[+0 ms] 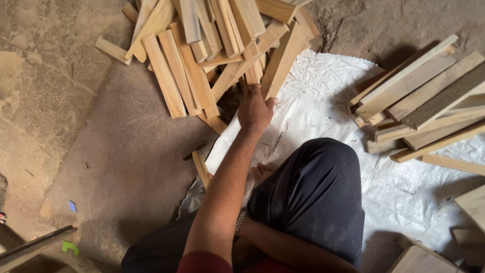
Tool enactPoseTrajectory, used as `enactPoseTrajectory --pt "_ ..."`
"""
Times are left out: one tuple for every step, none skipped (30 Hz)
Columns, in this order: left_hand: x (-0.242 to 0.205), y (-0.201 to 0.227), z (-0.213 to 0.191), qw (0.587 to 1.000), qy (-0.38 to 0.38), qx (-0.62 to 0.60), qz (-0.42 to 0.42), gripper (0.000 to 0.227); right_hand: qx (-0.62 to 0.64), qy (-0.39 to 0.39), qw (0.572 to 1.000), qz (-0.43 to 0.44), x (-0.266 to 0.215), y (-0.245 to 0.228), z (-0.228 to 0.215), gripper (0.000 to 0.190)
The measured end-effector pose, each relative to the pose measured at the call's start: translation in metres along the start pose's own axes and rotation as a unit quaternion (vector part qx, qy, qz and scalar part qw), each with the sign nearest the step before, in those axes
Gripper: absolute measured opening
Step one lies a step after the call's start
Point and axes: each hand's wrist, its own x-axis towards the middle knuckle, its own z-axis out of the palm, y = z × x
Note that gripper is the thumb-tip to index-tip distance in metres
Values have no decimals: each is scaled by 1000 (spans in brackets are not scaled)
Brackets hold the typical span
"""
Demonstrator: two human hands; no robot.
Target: The person sits on the floor and repeatedly hammers nails into small wooden planks. They pick up a plank, position a nail, strike it with a hammer, and then place the finished piece aside. This process is repeated for multiple planks.
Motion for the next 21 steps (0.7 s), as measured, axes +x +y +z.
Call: enactPoseTrajectory --pt "4 0 -2 1000 23 9 16 65 2 -3 1000 -4 4 -2 -1 54" --pt "8 3 -3 998 46 17 32 60 2 -6 1000 -10 8 -4 -2 52" --pt "7 5 -5 996 66 26 47 55 4 -6 1000 -14 10 -4 -2 51" --pt "5 6 -9 1000 -13 10 6 50 8 -6 1000 -19 11 -5 -3 50" --pt "2 7 -14 995 -92 -7 -33 47 11 -3 1000 -27 12 -6 -3 49" --pt "-3 7 -22 982 -171 -24 -71 44 17 -3 999 -36 13 -9 -5 48" --pt "-11 5 -31 964 -207 -138 -90 43 24 6 999 -40 15 -12 -4 47" --pt "-23 0 -43 932 -241 -249 -110 42 30 13 998 -49 17 -16 -4 46" --pt "-36 -7 -56 885 -268 -357 -129 41 35 19 997 -60 18 -20 -3 45" --pt "-49 -16 -70 880 -273 -366 -132 43 28 33 998 -50 20 -24 -2 44" --pt "-64 -26 -83 873 -276 -377 -138 46 13 51 998 -34 20 -27 -1 43" --pt "-80 -38 -95 845 -272 -435 -151 42 -8 68 998 -11 21 -29 0 51" --pt "-95 -52 -109 813 -264 -491 -165 39 -4 71 997 -7 22 -32 1 53" --pt "-110 -68 -122 825 -236 -488 -159 38 0 75 997 -2 23 -33 2 54" --pt "-127 -86 -134 835 -206 -485 -157 36 2 77 997 5 22 -33 3 56" --pt "-142 -106 -147 845 -175 -481 -155 35 -2 97 995 5 23 -32 6 63" --pt "-156 -129 -161 862 -161 -457 -150 36 -8 115 993 5 23 -31 8 71" --pt "-172 -154 -174 877 -147 -433 -146 37 -15 134 991 6 22 -30 10 78" --pt "-186 -179 -187 892 -132 -409 -140 38 4 138 990 -11 23 -30 10 82" --pt "-200 -203 -198 907 -114 -380 -145 37 23 143 989 -26 24 -31 12 86" --pt "-213 -228 -209 921 -97 -348 -148 37 10 146 989 -35 24 -31 14 86"
